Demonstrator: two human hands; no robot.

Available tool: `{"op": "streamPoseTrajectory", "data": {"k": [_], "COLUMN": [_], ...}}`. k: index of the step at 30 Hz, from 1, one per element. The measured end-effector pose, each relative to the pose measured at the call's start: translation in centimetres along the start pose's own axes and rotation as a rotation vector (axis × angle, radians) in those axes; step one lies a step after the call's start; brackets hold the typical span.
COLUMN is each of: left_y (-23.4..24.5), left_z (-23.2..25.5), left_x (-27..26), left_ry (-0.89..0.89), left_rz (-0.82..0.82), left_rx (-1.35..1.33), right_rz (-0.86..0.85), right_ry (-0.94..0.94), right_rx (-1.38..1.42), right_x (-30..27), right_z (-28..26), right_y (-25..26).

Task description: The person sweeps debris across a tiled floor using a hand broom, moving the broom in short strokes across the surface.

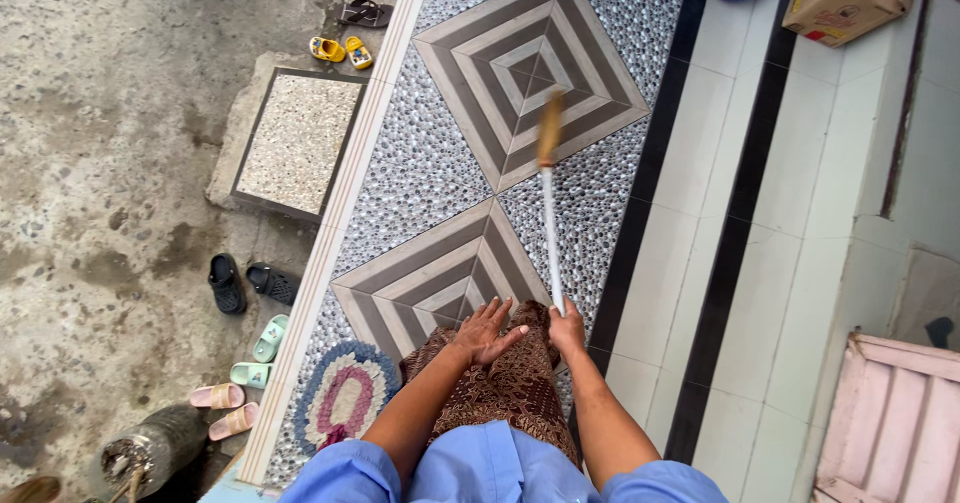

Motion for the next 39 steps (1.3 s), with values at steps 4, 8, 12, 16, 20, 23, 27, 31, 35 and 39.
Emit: {"op": "streamPoseTrajectory", "data": {"k": [4,8,12,16,20,23,27,31,35,39], "left_y": [-1.4,-2.2,-2.9,-2.6,-2.0,-1.9,-1.9,-2.1,-1.3,0.4], "left_z": [2.0,4.2,6.0,6.3,6.9,8.4,10.0,9.6,7.9,6.8], "left_x": [2.7,5.9,8.0,9.3,11.1,12.3,12.7,12.7,12.6,12.4], "left_ry": [-0.025,-0.045,-0.043,0.006,0.009,-0.001,-0.009,0.002,0.007,0.011], "left_rz": [-0.023,-0.023,0.012,0.078,0.127,0.141,0.126,0.091,0.077,0.075], "left_rx": [0.003,-0.012,-0.026,-0.02,0.009,0.01,0.007,-0.004,0.01,0.029], "right_rz": [0.285,0.186,-0.25,-0.585,-0.709,-0.622,-0.202,0.142,0.084,-0.256], "right_ry": [0.088,-0.031,-0.023,-0.084,-0.042,0.056,0.167,0.246,0.061,0.028], "right_rx": [-0.183,-0.261,-0.178,0.227,0.346,0.304,0.014,-0.19,-0.347,-0.299], "right_x": [2.5,4.8,5.2,6.1,6.8,8.3,9.2,9.2,9.0,7.2], "right_z": [-0.7,-1.4,-2.0,-3.6,-4.9,-4.3,-3.0,-3.8,-4.7,-5.6], "right_y": [4.5,4.4,0.4,-1.0,0.9,4.3,9.2,10.4,8.6,4.6]}}
Point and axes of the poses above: each hand's wrist, its own x-axis towards the middle knuckle, its own y-axis out of the back of the hand, z = x × y, the point moved 3 cm from there along x, towards the middle knuckle, and after that the axes turned 15 degrees about -y, right-handed, at the moved point
